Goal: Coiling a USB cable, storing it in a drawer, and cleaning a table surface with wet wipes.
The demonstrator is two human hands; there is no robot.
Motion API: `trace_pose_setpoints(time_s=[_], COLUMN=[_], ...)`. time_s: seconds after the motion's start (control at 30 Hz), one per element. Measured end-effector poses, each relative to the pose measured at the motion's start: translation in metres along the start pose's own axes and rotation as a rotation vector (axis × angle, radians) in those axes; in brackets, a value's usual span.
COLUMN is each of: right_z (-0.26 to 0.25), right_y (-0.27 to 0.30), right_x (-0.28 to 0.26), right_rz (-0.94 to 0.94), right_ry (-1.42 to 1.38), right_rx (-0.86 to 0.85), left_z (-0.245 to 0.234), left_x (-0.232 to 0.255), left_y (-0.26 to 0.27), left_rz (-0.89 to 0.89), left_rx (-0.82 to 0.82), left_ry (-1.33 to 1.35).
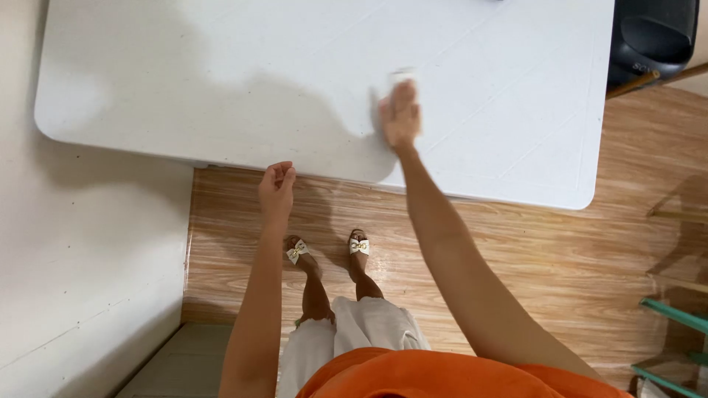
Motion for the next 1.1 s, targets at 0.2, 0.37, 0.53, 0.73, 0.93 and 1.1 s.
trace_pose_setpoints(time_s=[0.2, 0.37, 0.53, 0.73, 0.93, 1.1], right_z=[0.024, 0.046, 0.048, 0.003, 0.046, 0.068], right_y=[0.091, 0.169, 0.151, 0.14, 0.129, 0.153], right_x=[-0.123, -0.123, -0.039, -0.036, -0.09, -0.17], right_rz=[-0.36, -0.527, -0.471, -0.132, -0.104, -0.309], right_ry=[0.284, 0.002, 0.126, 0.215, 0.195, 0.146], right_rx=[-0.227, -0.269, -0.053, -0.066, -0.11, -0.18], left_z=[-0.019, -0.016, -0.025, -0.029, -0.052, -0.088], left_x=[0.01, 0.024, 0.019, -0.006, -0.027, -0.014], left_y=[-0.006, -0.003, 0.006, 0.004, 0.005, 0.014], left_rz=[0.011, -0.044, -0.014, -0.021, -0.084, -0.06], left_rx=[0.014, -0.028, -0.009, -0.011, 0.073, 0.154], left_ry=[-0.007, 0.132, 0.114, 0.148, 0.103, 0.133])
Point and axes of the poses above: each hand's wrist, its own y-axis away from the middle knuckle, its own z-axis out of the palm, x = y × z, the point moved 4 cm from there along -y, towards the middle knuckle, and after that the axes turned 5 degrees about -y, right-handed, at the moved point
